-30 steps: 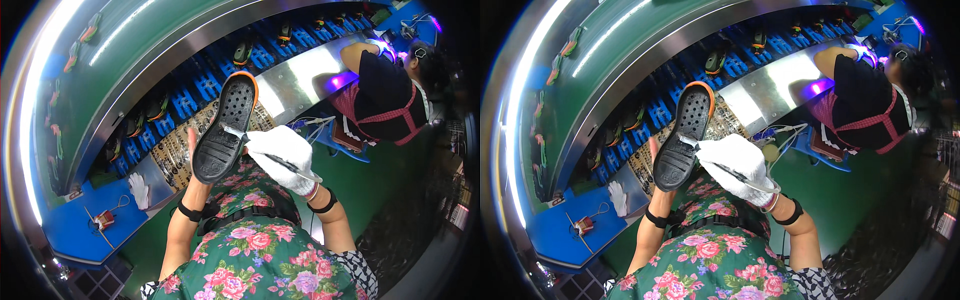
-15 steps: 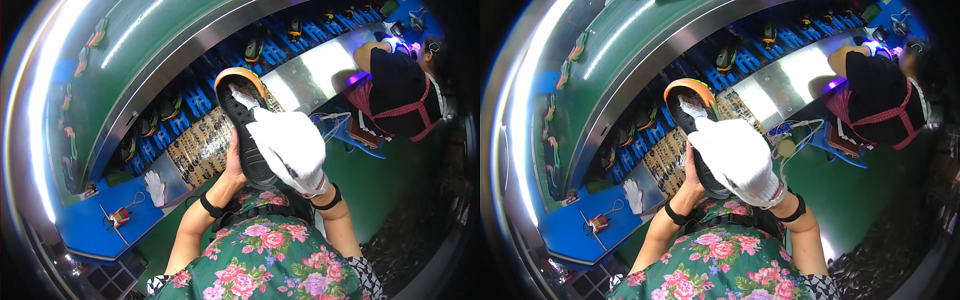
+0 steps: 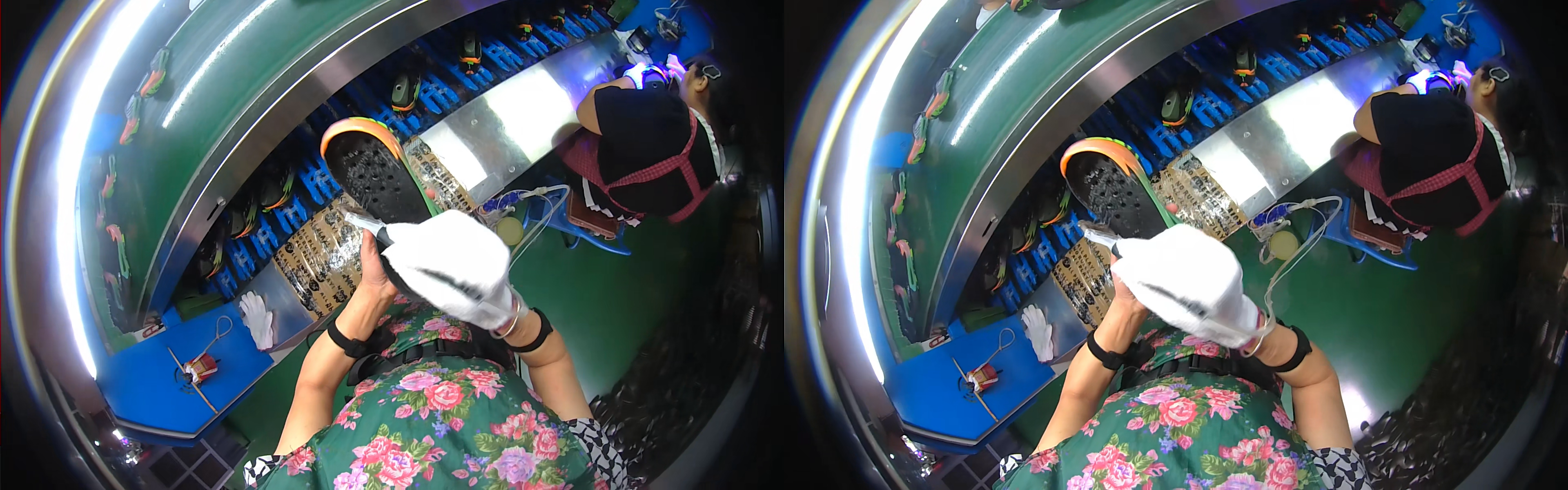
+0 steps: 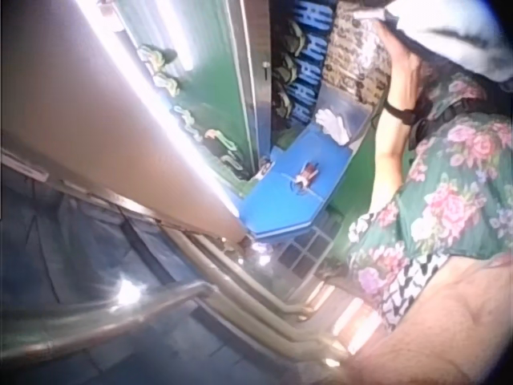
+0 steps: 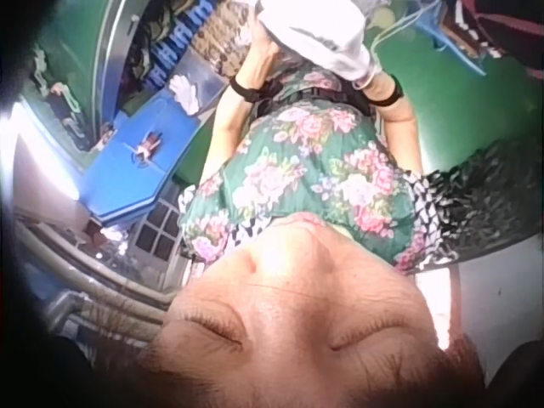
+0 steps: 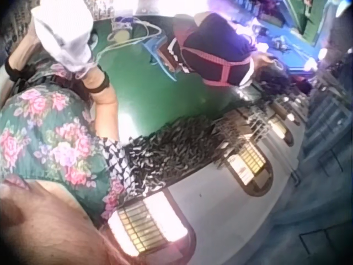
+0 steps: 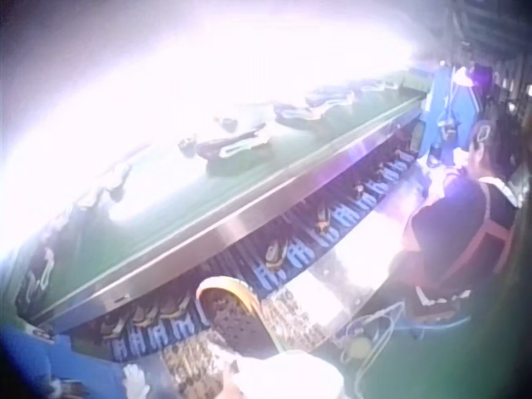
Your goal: Applying glue to the edges and bottom of shoe soles using a brush.
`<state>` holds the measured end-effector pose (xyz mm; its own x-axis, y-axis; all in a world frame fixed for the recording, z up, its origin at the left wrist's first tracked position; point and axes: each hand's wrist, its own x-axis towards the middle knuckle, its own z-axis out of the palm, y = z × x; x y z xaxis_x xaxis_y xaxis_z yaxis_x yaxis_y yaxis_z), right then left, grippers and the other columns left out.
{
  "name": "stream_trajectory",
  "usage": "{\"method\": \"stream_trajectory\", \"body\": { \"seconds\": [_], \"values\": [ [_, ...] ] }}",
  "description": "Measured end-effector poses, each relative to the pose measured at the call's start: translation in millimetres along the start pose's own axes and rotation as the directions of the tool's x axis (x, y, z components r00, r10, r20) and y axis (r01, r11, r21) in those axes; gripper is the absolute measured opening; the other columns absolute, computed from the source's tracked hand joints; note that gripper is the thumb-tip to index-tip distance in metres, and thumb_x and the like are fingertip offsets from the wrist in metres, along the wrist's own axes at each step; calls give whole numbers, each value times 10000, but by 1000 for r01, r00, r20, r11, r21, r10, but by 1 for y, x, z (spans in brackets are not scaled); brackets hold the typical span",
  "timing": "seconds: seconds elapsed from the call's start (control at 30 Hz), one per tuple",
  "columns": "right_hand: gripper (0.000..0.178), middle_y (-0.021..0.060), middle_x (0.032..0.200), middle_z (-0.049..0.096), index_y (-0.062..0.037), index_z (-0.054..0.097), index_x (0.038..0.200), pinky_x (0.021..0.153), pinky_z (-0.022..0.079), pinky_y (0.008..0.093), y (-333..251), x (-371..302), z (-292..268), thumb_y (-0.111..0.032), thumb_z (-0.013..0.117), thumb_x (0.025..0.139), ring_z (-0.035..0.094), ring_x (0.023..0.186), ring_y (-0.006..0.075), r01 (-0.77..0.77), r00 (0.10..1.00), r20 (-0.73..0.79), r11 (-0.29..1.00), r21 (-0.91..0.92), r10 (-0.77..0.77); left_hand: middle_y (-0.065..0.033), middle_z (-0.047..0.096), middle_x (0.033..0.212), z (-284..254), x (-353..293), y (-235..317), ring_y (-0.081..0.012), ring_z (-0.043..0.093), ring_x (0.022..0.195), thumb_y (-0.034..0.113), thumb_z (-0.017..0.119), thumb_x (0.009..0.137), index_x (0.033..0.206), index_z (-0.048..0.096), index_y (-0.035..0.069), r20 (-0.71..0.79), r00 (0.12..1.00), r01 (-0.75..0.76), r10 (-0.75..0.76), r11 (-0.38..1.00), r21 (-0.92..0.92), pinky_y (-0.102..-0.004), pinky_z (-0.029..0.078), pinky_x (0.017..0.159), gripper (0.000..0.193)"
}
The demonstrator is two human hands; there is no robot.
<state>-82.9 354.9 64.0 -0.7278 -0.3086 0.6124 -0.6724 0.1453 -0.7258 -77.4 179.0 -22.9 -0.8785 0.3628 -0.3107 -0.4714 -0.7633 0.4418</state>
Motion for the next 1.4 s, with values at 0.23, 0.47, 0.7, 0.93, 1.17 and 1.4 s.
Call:
{"method": "stream_trajectory", "body": {
  "seconds": [0.23,0.47,0.7,0.93,1.17,1.4],
  "values": [
    [331,125,1108,748,-39,746,1124,848,563,383,-7,1,6,9,777,798,707,1010,299,10,1000,18,991,-137,-8,-215,543,1429,20,14,11,-432,559,1298,806,493,884,1504,399,16,263,965,29,26,978,-205,-572,518,1048,1009],
    [334,108,1161,736,-39,732,1186,919,546,376,-9,-5,1,-30,738,852,679,1077,275,3,1000,28,995,-98,0,-254,542,1405,24,22,15,-515,593,1178,708,561,916,1503,428,140,320,943,32,87,937,-348,-684,521,976,828],
    [337,101,1081,759,-84,768,1113,781,578,379,-6,-13,8,-6,799,786,728,921,274,-64,993,-98,998,9,64,-341,512,1415,20,21,20,-553,612,1146,767,616,848,1506,376,102,241,963,-23,120,928,-371,-635,563,935,966],
    [298,99,1116,747,-81,756,1131,770,570,360,-7,-16,4,-40,771,836,711,924,249,-9,998,-53,997,75,13,-304,596,1326,10,21,22,-448,627,1195,711,669,841,1480,402,62,342,917,-99,205,948,-303,-649,547,951,949],
    [332,103,1019,763,-68,774,1065,766,574,373,-10,-14,0,-4,836,746,721,895,272,30,998,48,991,133,-36,-230,651,1284,8,17,29,-437,610,1226,763,587,856,1489,420,65,276,951,-37,138,939,-342,-655,513,989,957],
    [263,86,1027,759,-77,772,1056,712,560,357,-10,-20,1,-61,810,796,709,859,244,75,992,103,997,-2,-75,-314,531,1416,16,21,35,-499,584,1220,826,544,844,1557,335,53,399,898,-3,184,911,-413,-650,524,964,1073]
  ]
}}
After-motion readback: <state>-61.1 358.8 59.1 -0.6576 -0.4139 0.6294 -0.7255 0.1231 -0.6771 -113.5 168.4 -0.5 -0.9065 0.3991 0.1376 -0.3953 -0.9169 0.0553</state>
